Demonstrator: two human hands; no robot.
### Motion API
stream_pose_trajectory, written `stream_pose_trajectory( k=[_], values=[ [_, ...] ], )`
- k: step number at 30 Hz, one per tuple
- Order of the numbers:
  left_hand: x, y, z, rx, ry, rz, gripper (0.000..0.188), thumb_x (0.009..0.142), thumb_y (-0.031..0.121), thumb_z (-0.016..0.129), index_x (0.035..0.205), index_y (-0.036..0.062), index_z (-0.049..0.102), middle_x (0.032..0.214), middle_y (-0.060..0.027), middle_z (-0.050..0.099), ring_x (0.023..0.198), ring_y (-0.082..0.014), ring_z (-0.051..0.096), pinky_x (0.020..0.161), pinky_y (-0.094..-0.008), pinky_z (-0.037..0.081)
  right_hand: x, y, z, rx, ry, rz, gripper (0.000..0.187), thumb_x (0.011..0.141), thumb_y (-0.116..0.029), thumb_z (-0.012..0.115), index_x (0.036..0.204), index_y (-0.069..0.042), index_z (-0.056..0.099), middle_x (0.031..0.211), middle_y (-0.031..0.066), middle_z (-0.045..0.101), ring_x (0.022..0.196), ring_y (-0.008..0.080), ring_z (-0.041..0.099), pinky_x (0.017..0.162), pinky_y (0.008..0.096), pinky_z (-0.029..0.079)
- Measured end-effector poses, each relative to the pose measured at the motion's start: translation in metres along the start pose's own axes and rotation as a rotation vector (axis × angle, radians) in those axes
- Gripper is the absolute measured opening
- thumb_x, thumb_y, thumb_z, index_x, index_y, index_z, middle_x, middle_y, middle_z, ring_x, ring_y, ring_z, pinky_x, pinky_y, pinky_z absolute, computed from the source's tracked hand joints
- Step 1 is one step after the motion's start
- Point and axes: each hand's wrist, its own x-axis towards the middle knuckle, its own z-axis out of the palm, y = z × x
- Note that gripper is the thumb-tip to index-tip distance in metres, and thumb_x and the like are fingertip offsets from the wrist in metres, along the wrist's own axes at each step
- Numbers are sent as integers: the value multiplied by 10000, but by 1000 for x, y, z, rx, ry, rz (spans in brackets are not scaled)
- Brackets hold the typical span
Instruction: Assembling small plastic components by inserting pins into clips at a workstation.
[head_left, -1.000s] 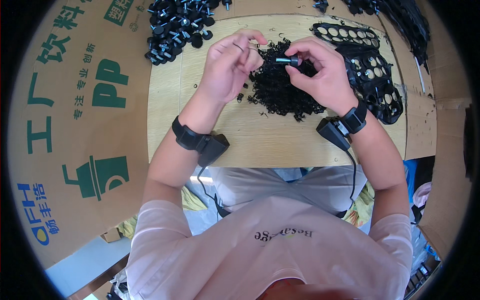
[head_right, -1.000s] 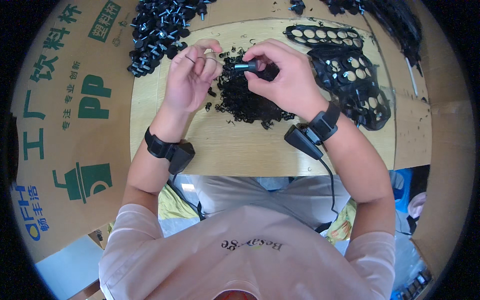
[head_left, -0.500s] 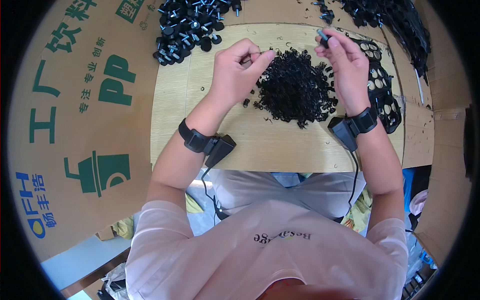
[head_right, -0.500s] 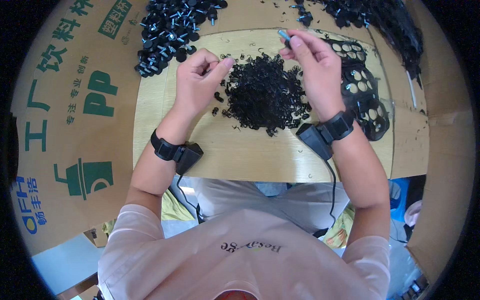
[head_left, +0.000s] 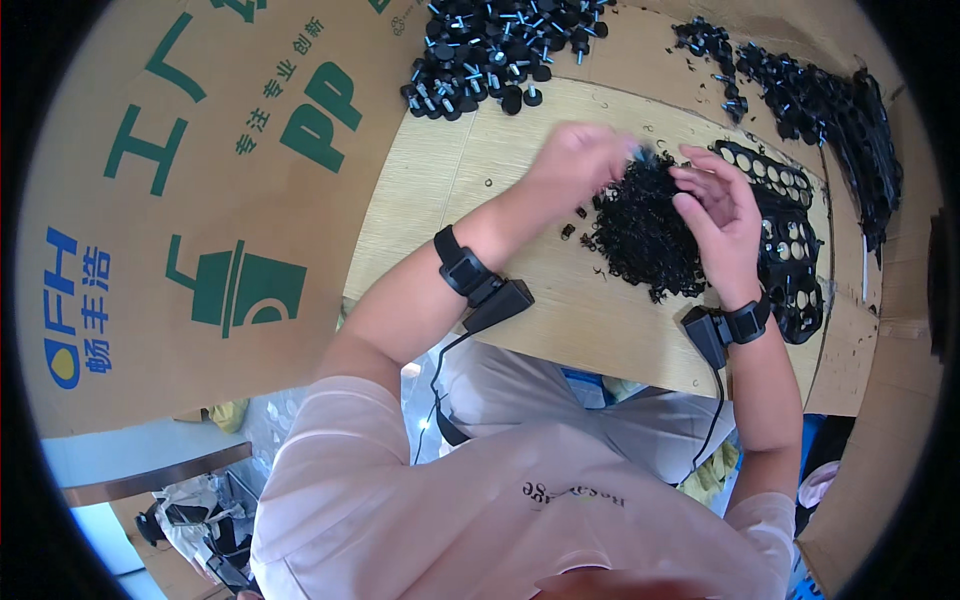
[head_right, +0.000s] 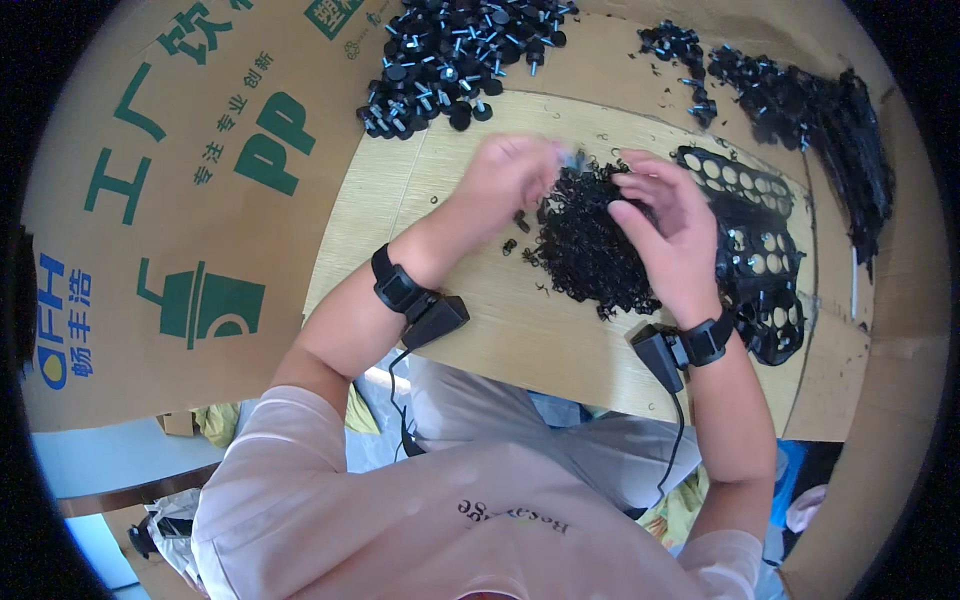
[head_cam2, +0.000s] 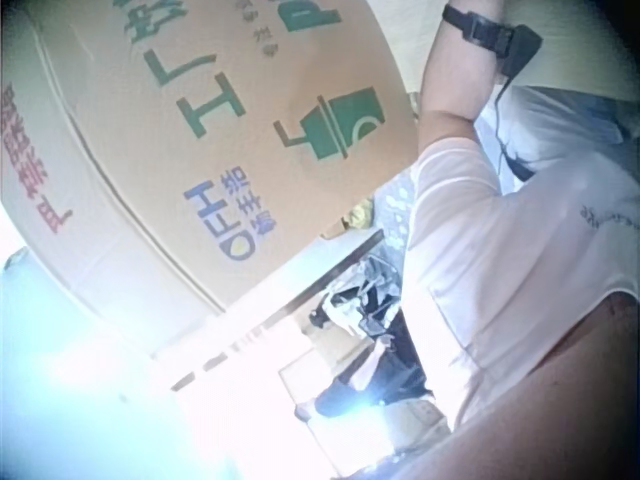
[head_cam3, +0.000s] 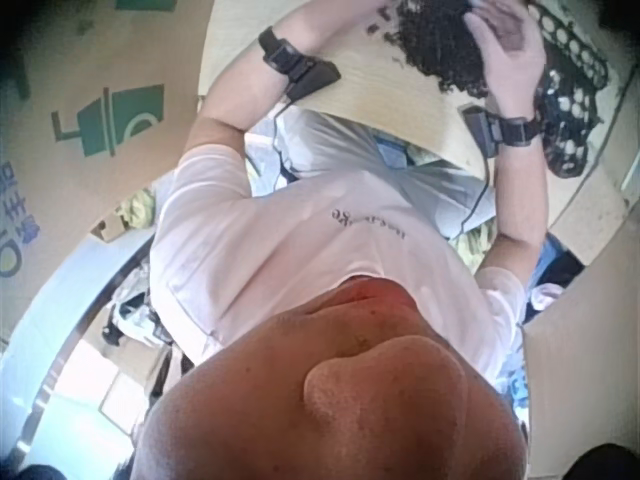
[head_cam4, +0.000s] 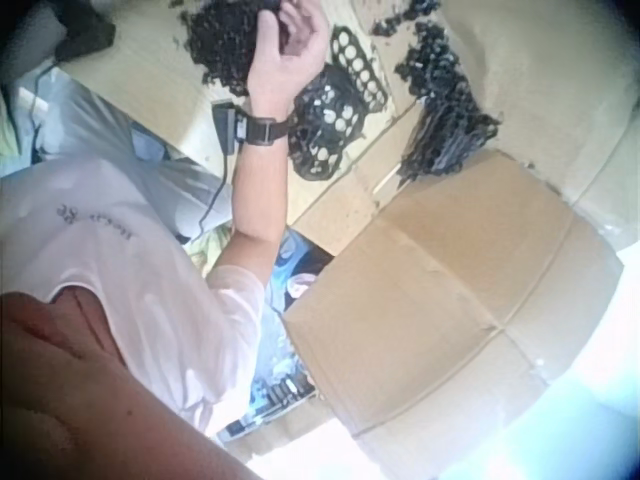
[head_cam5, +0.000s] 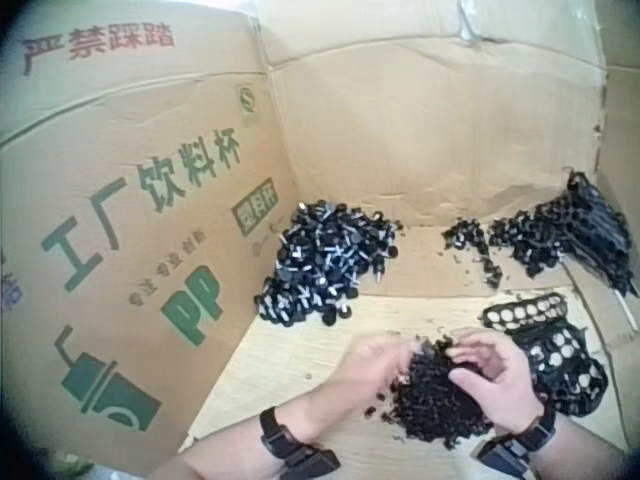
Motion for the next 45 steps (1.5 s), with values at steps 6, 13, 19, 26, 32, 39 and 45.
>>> stream_pose_trajectory(
  k=[6, 13, 19, 26, 32, 39, 45],
  values=[
    [10, -3, -41, -1086, 699, 71, 476, 1002, 496, 383, 1096, 47, 513, 560, 29, 368, 493, -99, 274, 489, -255, 240, 3, 4, -13, -131, 92, 8, 296, 864, 15, 643, 1149, -19, 570, 1172, 68, 588, 986, 123, 564, 900, 268, 451],
    [10, -1, 3, -292, 294, 400, 345, 1024, 238, 367, 1282, 28, 461, 708, -63, 545, 644, -128, 486, 611, -256, 418, 0, -2, -11, -406, 19, -170, 131, 848, -21, 666, 977, -16, 648, 929, 59, 638, 811, 127, 601, 754, 253, 488],
    [-3, 7, 18, 534, 243, 712, 285, 884, -48, 543, 1155, 24, 594, 1033, -124, 599, 891, -230, 592, 803, -315, 482, 3, -5, -6, -478, -7, -299, 98, 850, -74, 674, 932, -28, 647, 891, 78, 634, 779, 200, 626, 689, 284, 503],
    [-5, 18, 44, 433, 262, 666, 237, 798, -29, 655, 1028, 29, 656, 1044, -130, 636, 968, -298, 609, 854, -359, 484, 3, -18, -29, -594, 10, -435, 100, 865, -85, 660, 929, -9, 646, 904, 98, 639, 809, 237, 617, 736, 309, 505],
    [18, 78, 98, 635, 56, 796, 215, 810, 96, 688, 1007, 17, 649, 997, -128, 651, 951, -302, 612, 847, -378, 474, -12, -55, -120, -532, 48, 114, 201, 927, -118, 604, 1077, 9, 642, 947, 52, 688, 894, 97, 630, 812, 253, 503],
    [77, 80, 176, 975, -4, 547, 406, 850, 424, 606, 1017, 62, 683, 1015, -109, 647, 993, -291, 590, 877, -403, 419, -32, -41, -192, -759, -46, 273, 204, 884, -98, 632, 1073, -23, 643, 834, 29, 629, 751, 107, 567, 697, 266, 477],
    [87, 58, 197, 1106, 3, 435, 450, 849, 441, 599, 1047, 45, 684, 1077, -112, 642, 1048, -279, 582, 917, -408, 425, -18, -26, -200, -900, -256, 119, 187, 868, -111, 637, 1035, -31, 656, 762, 83, 634, 658, 169, 578, 633, 302, 482]
  ],
)
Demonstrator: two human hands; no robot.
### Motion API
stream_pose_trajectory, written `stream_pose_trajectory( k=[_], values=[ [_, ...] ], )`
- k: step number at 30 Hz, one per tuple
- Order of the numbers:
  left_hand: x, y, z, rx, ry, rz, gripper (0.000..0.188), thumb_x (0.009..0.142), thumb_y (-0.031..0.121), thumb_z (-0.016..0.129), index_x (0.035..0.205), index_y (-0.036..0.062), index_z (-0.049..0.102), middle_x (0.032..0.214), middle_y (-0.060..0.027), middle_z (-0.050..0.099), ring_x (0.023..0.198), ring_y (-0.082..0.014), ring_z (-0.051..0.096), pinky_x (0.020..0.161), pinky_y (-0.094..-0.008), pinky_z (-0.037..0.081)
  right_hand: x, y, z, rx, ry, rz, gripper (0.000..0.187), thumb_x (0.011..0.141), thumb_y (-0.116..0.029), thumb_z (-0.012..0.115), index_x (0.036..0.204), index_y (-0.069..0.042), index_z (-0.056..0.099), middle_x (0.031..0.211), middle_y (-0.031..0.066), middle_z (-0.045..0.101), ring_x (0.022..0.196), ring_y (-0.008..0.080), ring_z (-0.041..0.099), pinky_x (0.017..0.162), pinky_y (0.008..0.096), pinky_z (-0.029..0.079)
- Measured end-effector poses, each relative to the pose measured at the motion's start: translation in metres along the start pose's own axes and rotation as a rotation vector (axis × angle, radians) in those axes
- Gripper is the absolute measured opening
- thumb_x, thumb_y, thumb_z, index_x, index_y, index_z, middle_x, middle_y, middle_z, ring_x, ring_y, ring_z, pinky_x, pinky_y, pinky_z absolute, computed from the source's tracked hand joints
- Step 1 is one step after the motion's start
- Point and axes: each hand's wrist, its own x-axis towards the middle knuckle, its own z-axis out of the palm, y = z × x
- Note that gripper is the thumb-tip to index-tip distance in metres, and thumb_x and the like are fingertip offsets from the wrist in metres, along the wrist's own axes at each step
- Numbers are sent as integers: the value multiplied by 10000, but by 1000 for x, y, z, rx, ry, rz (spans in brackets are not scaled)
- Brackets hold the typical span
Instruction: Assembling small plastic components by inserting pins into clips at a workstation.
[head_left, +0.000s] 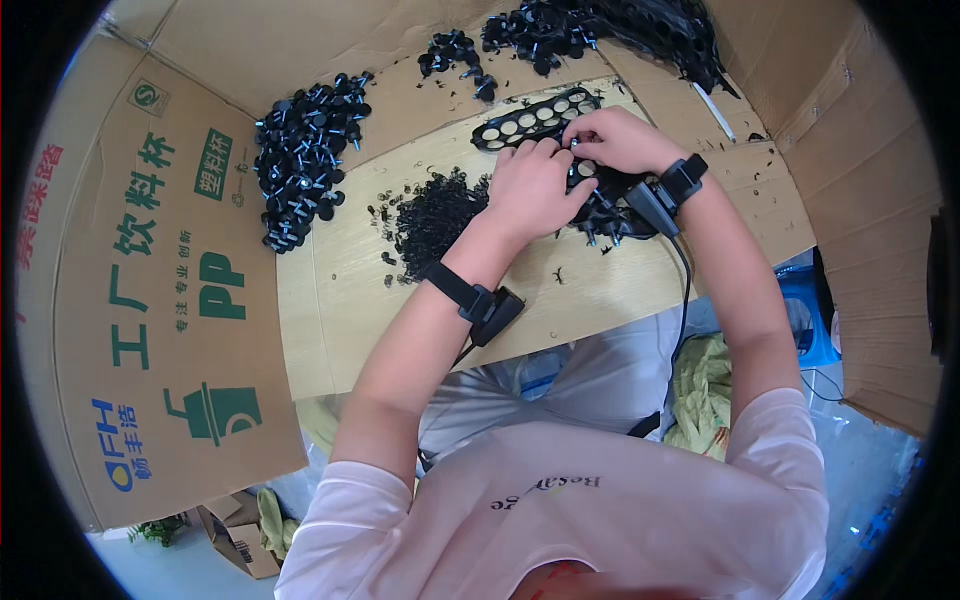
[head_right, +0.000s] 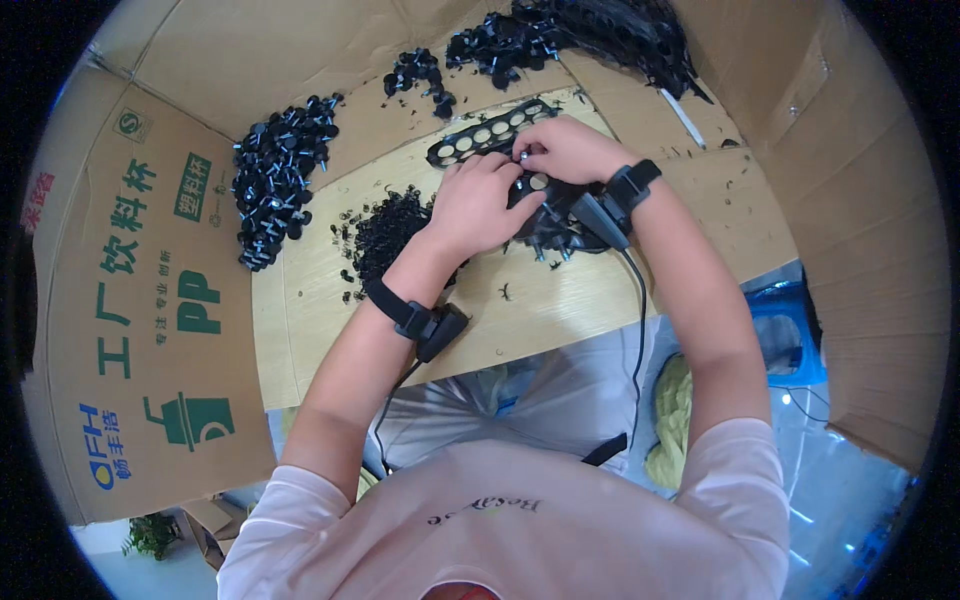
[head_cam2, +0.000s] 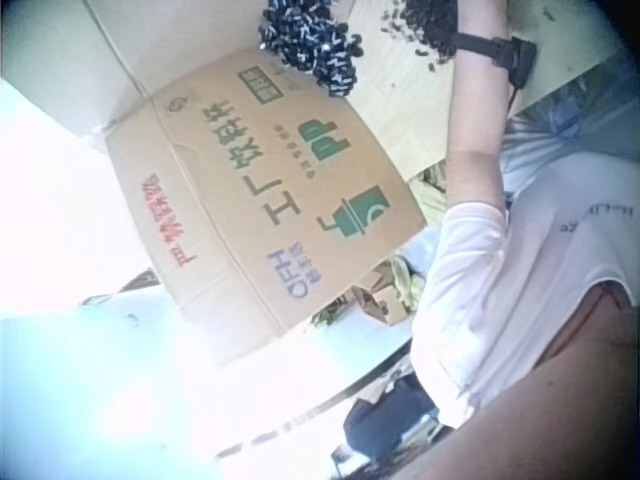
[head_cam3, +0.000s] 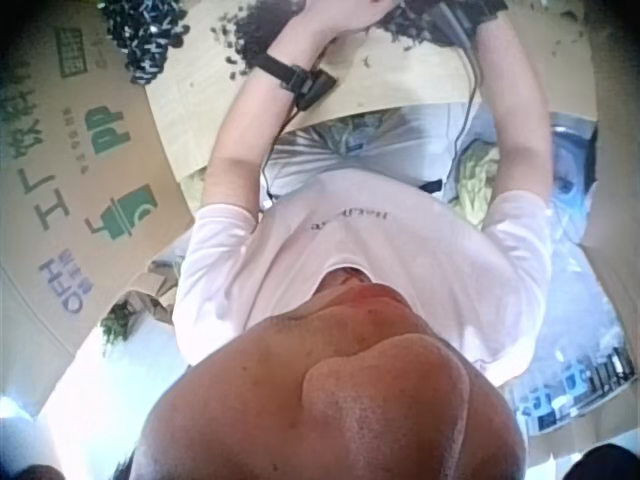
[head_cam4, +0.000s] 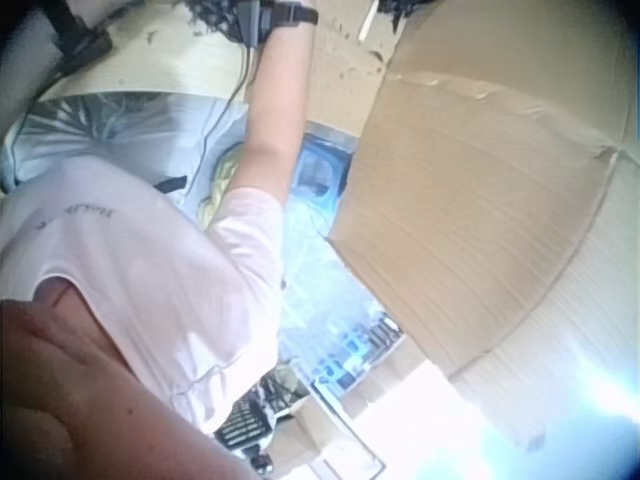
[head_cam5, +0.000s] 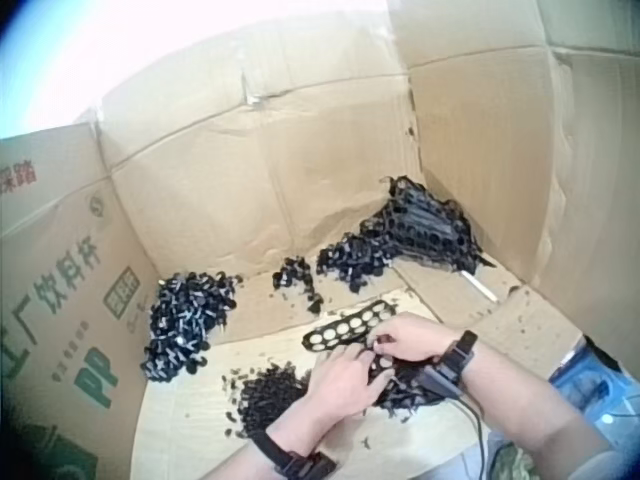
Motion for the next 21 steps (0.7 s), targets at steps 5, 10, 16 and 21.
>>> stream_pose_trajectory(
  k=[5, 10, 16, 21],
  values=[
    [-1, 5, 2, 32, -29, -22, 420, 854, 411, 602, 1054, 52, 692, 1127, -85, 632, 1073, -261, 579, 920, -403, 433, 5, 6, -4, 107, -54, 87, 155, 868, -141, 619, 965, -31, 670, 786, 100, 670, 690, 191, 615, 657, 324, 489],
    [1, 11, -1, 34, -49, -48, 401, 851, 396, 613, 1049, 57, 695, 1123, -74, 631, 1069, -257, 581, 907, -407, 437, 8, 25, 0, 532, 72, 416, 147, 950, -139, 544, 914, -26, 631, 762, 39, 631, 662, 102, 592, 604, 253, 490],
    [-2, 6, 0, -48, -5, -39, 398, 846, 382, 625, 1043, 43, 691, 1123, -109, 622, 1084, -284, 575, 931, -412, 432, -3, 47, -31, 851, 642, 345, 166, 963, -170, 555, 982, -17, 615, 823, 18, 637, 720, 91, 605, 669, 234, 496],
    [-17, -5, -21, -590, 417, -131, 349, 827, 213, 707, 1098, 0, 650, 1154, -122, 604, 1006, -239, 606, 876, -348, 484, -13, -26, -18, 666, 460, 125, 187, 910, -113, 634, 1051, 9, 647, 880, 30, 667, 751, 82, 601, 702, 217, 501]
  ],
)
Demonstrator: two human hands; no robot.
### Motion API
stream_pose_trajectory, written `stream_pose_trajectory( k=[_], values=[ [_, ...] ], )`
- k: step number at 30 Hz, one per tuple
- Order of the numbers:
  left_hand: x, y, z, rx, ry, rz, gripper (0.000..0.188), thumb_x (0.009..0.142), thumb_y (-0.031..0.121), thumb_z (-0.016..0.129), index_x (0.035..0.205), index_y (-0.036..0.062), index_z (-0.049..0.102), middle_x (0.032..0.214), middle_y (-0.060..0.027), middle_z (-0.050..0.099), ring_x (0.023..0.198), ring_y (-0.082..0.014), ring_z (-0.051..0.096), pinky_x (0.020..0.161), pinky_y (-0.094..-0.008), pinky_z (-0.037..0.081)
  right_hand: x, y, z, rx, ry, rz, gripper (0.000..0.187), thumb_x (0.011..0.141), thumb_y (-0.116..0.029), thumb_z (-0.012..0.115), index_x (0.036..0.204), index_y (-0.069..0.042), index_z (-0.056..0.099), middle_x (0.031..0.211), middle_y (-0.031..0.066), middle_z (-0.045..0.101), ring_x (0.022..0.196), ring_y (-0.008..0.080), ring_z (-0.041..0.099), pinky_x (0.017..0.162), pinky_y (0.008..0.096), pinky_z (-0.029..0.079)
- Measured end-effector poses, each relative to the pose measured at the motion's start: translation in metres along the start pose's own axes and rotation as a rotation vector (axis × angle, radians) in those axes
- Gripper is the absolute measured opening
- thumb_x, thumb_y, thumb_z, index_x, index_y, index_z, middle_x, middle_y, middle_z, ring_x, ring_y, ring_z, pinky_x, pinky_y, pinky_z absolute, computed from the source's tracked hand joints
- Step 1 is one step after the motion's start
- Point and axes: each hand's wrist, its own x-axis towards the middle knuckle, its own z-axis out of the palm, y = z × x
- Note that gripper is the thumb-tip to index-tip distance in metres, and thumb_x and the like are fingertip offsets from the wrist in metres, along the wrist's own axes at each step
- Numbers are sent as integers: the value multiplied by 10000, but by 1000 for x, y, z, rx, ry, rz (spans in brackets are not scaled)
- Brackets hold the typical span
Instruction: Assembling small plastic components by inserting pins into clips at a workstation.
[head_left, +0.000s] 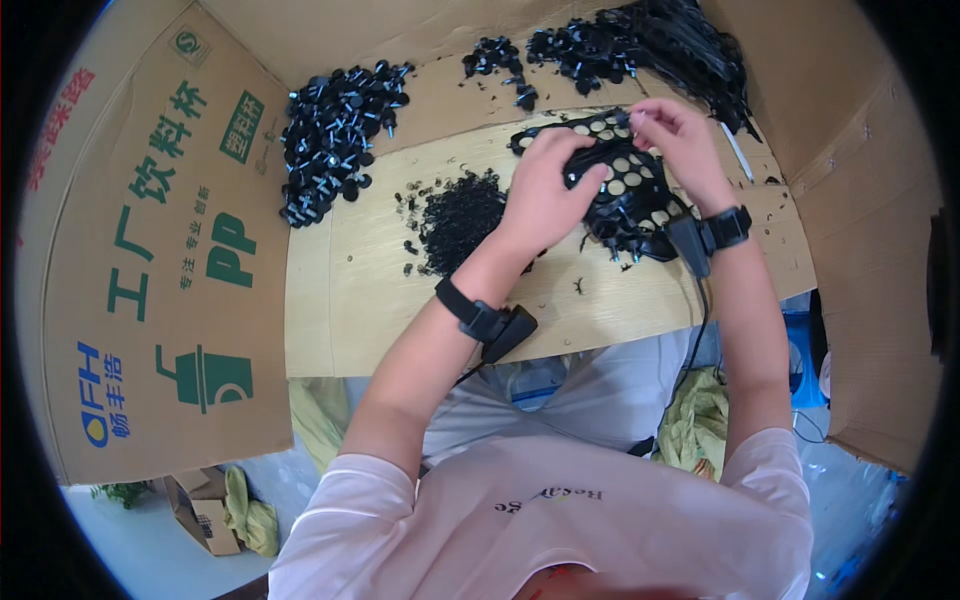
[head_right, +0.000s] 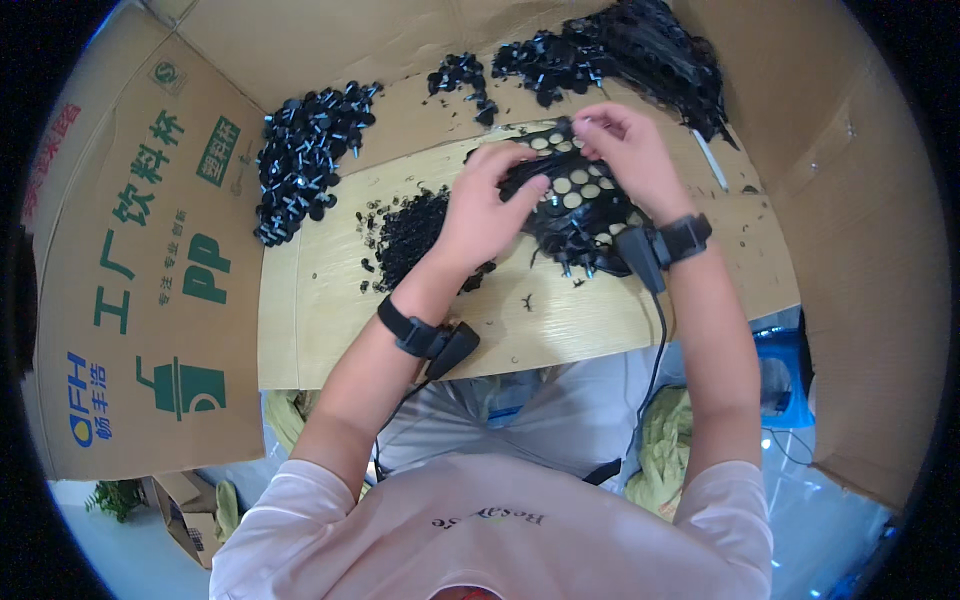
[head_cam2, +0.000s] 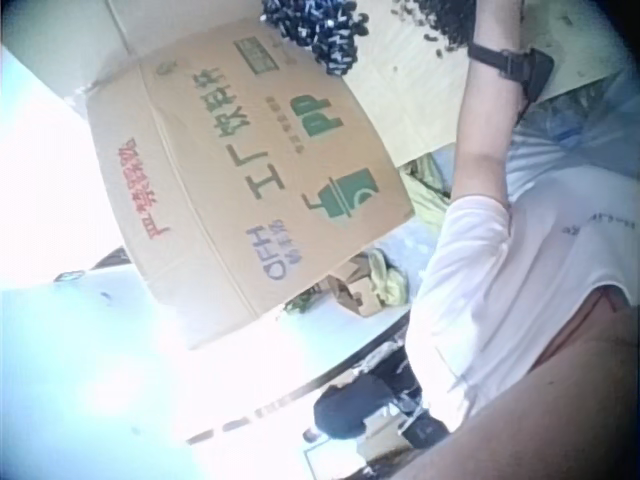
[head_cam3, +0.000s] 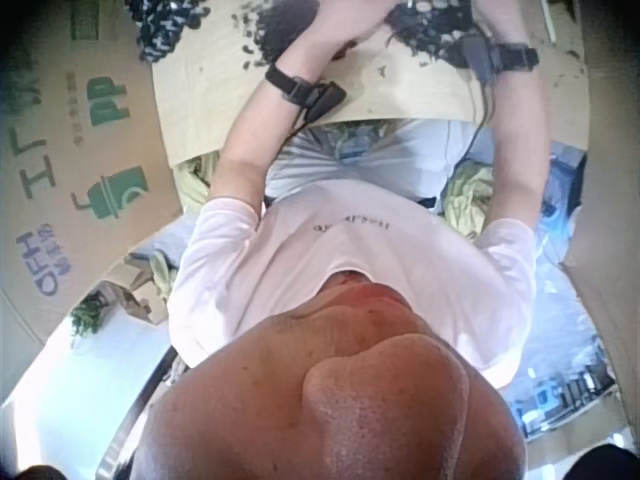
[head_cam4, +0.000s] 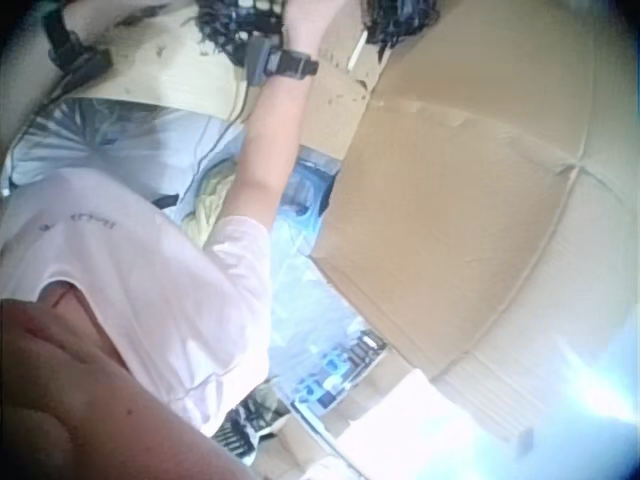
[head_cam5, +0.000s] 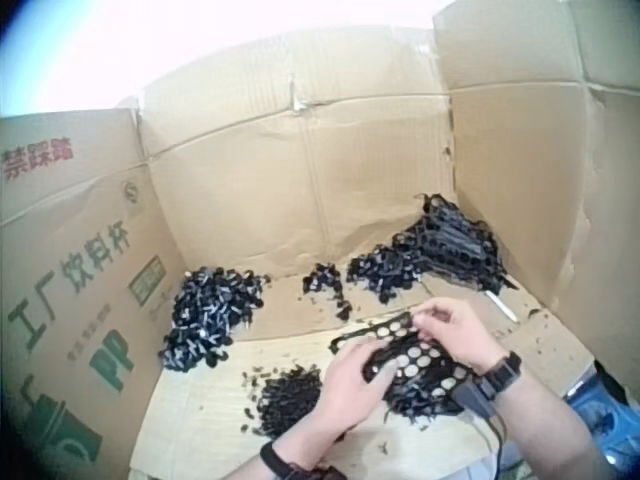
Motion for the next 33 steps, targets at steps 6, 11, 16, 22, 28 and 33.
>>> stream_pose_trajectory(
  k=[6, 11, 16, 22, 28, 33],
  values=[
    [-26, -19, -68, -827, 39, -314, 338, 925, 99, 611, 1232, -32, 559, 1109, -115, 630, 850, -153, 639, 767, -276, 519, -22, -32, 97, 66, -243, -73, 188, 873, -28, 650, 1057, 10, 647, 914, 45, 692, 837, 96, 660, 764, 227, 523],
    [-52, -55, -110, -812, 20, -315, 228, 920, 86, 626, 1112, -36, 624, 947, -99, 680, 805, -129, 639, 729, -255, 522, -18, -26, 153, -36, -279, -128, 184, 854, -34, 678, 1031, 13, 671, 897, 66, 709, 805, 103, 675, 719, 224, 529],
    [-67, -81, -133, -794, 41, -337, 253, 874, 44, 679, 1103, -50, 626, 955, -106, 681, 823, -123, 641, 745, -245, 527, -14, -21, 186, -294, -268, -192, 175, 838, -49, 686, 1000, 19, 700, 866, 116, 727, 767, 149, 704, 699, 240, 544],
    [-70, -99, -133, -586, -26, -294, 256, 827, 30, 728, 1064, -45, 666, 979, -90, 663, 849, -123, 641, 744, -239, 531, -16, -12, 190, -247, -323, -90, 150, 870, -49, 652, 978, 46, 694, 836, 120, 720, 752, 139, 697, 698, 233, 550],
    [-70, -101, -134, -323, -53, 10, 310, 772, 8, 760, 1073, -9, 684, 994, -97, 658, 878, -138, 634, 753, -256, 534, -13, 0, 184, 58, -379, 144, 162, 929, -97, 613, 974, 53, 656, 816, 91, 683, 715, 140, 671, 670, 250, 559],
    [-69, -97, -133, -322, -20, 133, 296, 768, 2, 754, 1058, 18, 693, 1029, -97, 660, 885, -154, 631, 776, -259, 528, -17, 0, 182, 213, -380, 290, 192, 941, -149, 611, 998, 31, 642, 792, 82, 676, 695, 136, 667, 652, 248, 555]
  ],
)
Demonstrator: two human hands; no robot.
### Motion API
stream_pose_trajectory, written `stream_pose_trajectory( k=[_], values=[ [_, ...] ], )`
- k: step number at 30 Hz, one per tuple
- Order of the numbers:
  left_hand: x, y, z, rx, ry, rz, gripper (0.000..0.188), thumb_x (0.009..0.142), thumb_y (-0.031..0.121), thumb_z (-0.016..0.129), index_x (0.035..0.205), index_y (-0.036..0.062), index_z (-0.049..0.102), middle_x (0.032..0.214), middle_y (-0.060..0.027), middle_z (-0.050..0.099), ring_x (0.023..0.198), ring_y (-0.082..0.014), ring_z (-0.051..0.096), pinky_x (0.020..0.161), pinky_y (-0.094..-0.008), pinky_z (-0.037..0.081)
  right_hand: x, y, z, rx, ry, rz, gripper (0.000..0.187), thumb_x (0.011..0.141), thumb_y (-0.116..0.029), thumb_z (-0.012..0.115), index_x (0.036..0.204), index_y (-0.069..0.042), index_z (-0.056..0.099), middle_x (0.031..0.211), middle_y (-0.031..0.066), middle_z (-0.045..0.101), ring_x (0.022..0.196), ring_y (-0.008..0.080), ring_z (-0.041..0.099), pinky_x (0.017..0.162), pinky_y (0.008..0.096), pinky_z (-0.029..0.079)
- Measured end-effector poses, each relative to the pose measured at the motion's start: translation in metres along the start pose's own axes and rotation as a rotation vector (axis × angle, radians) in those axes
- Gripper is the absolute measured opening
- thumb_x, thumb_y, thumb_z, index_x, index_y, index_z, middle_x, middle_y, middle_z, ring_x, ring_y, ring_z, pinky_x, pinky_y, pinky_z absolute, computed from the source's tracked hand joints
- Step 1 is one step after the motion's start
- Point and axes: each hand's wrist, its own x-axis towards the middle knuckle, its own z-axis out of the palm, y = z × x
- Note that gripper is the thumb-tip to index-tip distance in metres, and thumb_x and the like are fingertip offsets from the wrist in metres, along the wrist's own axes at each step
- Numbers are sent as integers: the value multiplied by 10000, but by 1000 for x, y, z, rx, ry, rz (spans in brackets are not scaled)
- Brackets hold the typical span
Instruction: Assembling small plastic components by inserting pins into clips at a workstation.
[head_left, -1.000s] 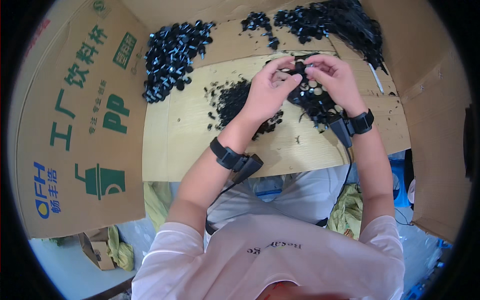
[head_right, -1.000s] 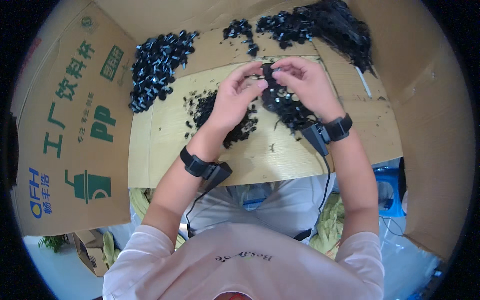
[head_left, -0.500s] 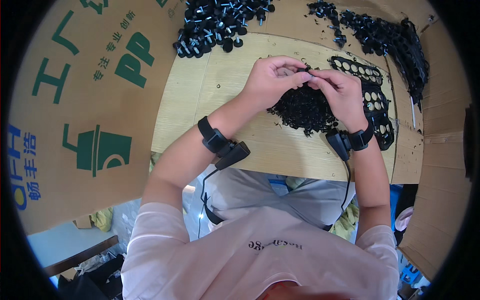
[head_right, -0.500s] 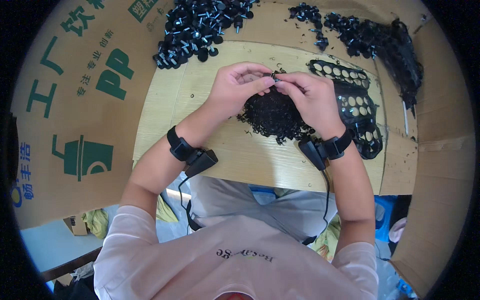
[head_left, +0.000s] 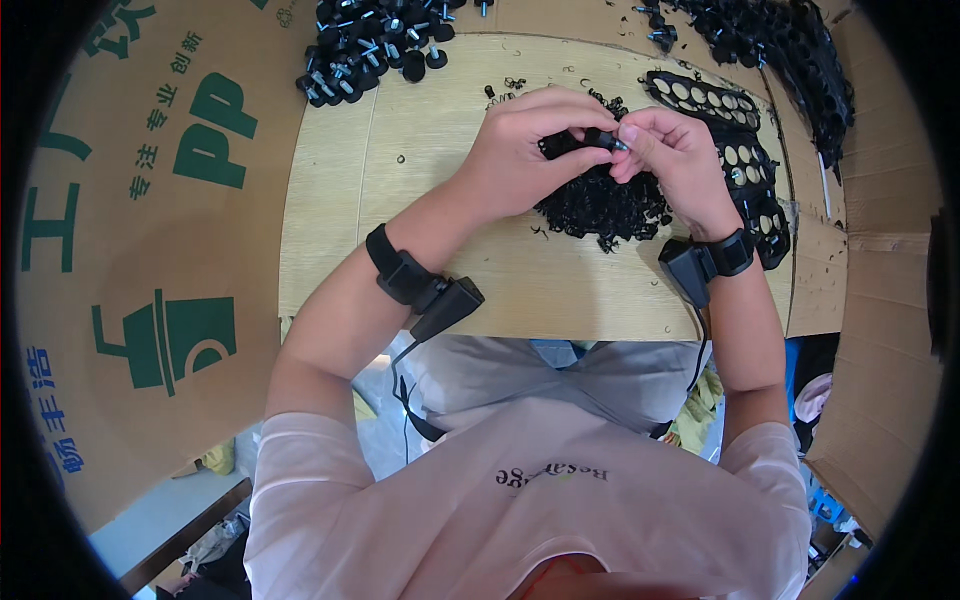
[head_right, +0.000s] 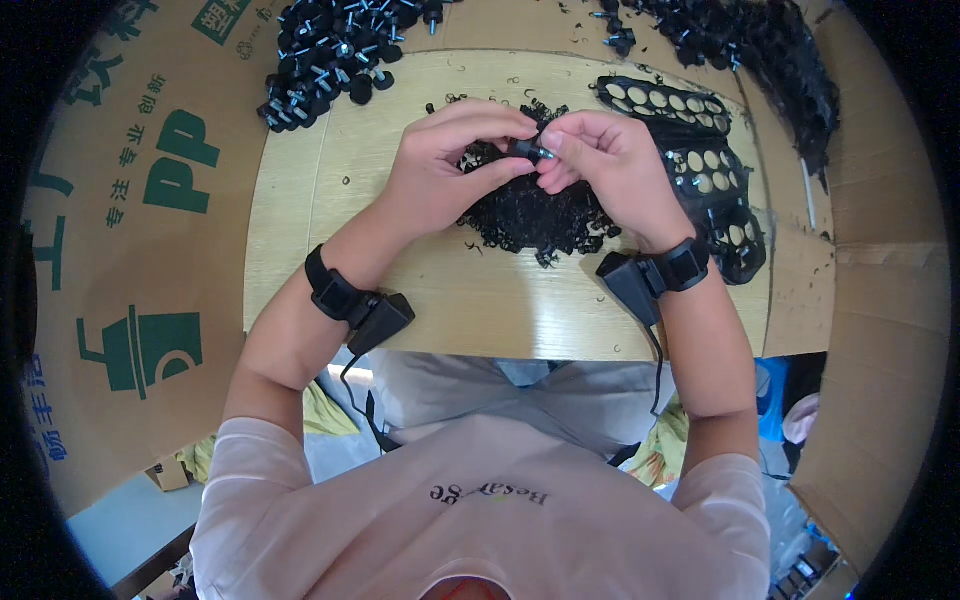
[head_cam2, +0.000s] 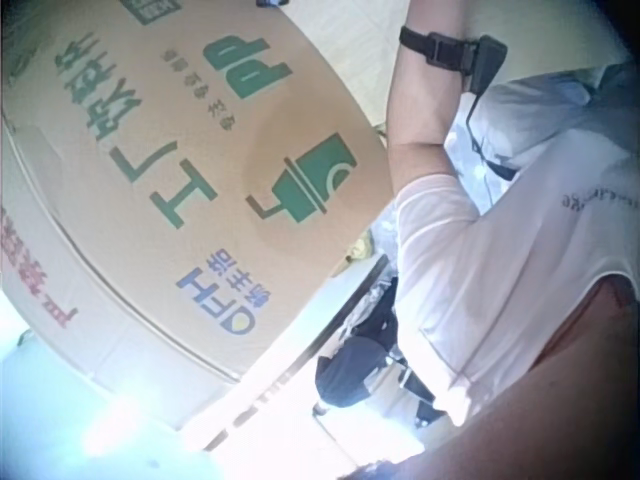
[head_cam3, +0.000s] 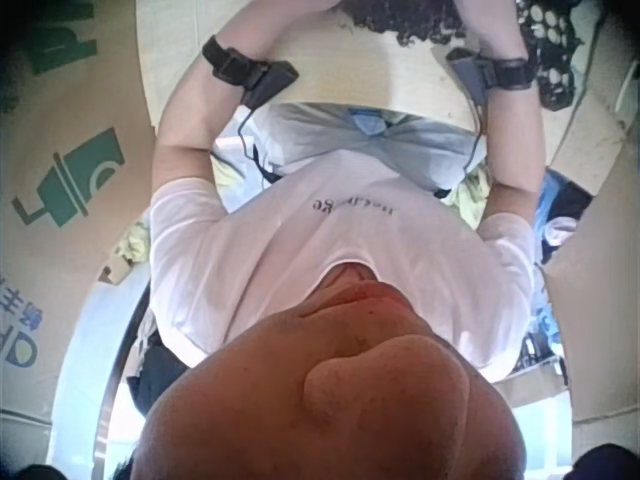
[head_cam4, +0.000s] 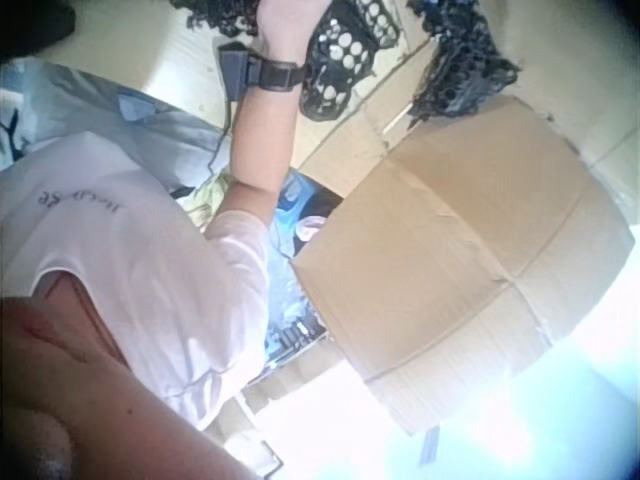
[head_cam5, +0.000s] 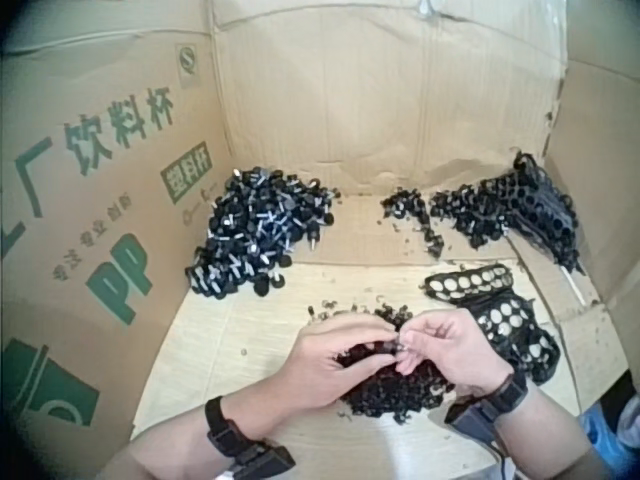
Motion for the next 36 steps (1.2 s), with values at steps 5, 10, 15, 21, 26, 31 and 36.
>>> stream_pose_trajectory(
  k=[5, 10, 15, 21, 26, 31, 36],
  values=[
    [-1, 1, 1, -10, -15, 63, 309, 774, -31, 734, 1075, 16, 677, 1070, -102, 629, 953, -166, 621, 819, -274, 538, -1, 6, -5, 202, -56, 12, 192, 931, -151, 629, 1011, 23, 640, 824, 74, 674, 710, 128, 663, 663, 242, 549],
    [-3, 6, 7, -222, 28, -109, 317, 798, -86, 688, 1108, -39, 636, 1114, -86, 497, 1050, -178, 582, 910, -294, 536, -3, 8, 3, 215, -78, -58, 159, 912, -101, 637, 1022, 13, 640, 861, 74, 673, 752, 130, 659, 694, 246, 541],
    [-6, -5, 6, -215, 41, -139, 357, 790, -94, 692, 1136, -47, 617, 1097, -80, 488, 1021, -167, 584, 883, -280, 537, -5, 9, 7, 153, -89, -141, 152, 892, -55, 642, 1033, 0, 622, 861, 75, 671, 773, 130, 654, 722, 252, 534],
    [-4, -4, 5, -99, 82, -131, 348, 771, -78, 717, 1109, -38, 642, 1075, -83, 527, 957, -140, 585, 783, -258, 533, -3, 11, 4, 142, -2, -232, 155, 873, 1, 606, 1024, -16, 573, 842, 54, 662, 745, 101, 616, 709, 230, 511],
    [-1, 4, 1, 178, -34, -57, 343, 765, -77, 718, 1098, -38, 649, 1106, -111, 574, 906, -146, 609, 771, -253, 538, -1, 12, -2, -12, 115, -247, 140, 873, 11, 582, 1006, -32, 590, 835, 28, 656, 763, 76, 594, 684, 204, 472],
    [-3, 2, 6, -263, 62, -121, 307, 795, -110, 669, 1095, -47, 645, 1083, -111, 601, 944, -174, 642, 855, -270, 554, 1, 15, -3, -79, 120, -251, 186, 872, 16, 579, 1053, -23, 593, 829, 21, 650, 773, 64, 584, 681, 204, 457],
    [-1, -3, 6, -461, 192, -346, 296, 792, -125, 665, 1078, -51, 645, 1128, -112, 576, 974, -174, 633, 872, -271, 549, -8, 10, 5, -81, -32, -353, 344, 872, 33, 594, 1207, -19, 538, 860, 38, 668, 803, 67, 595, 740, 206, 456]
  ],
)
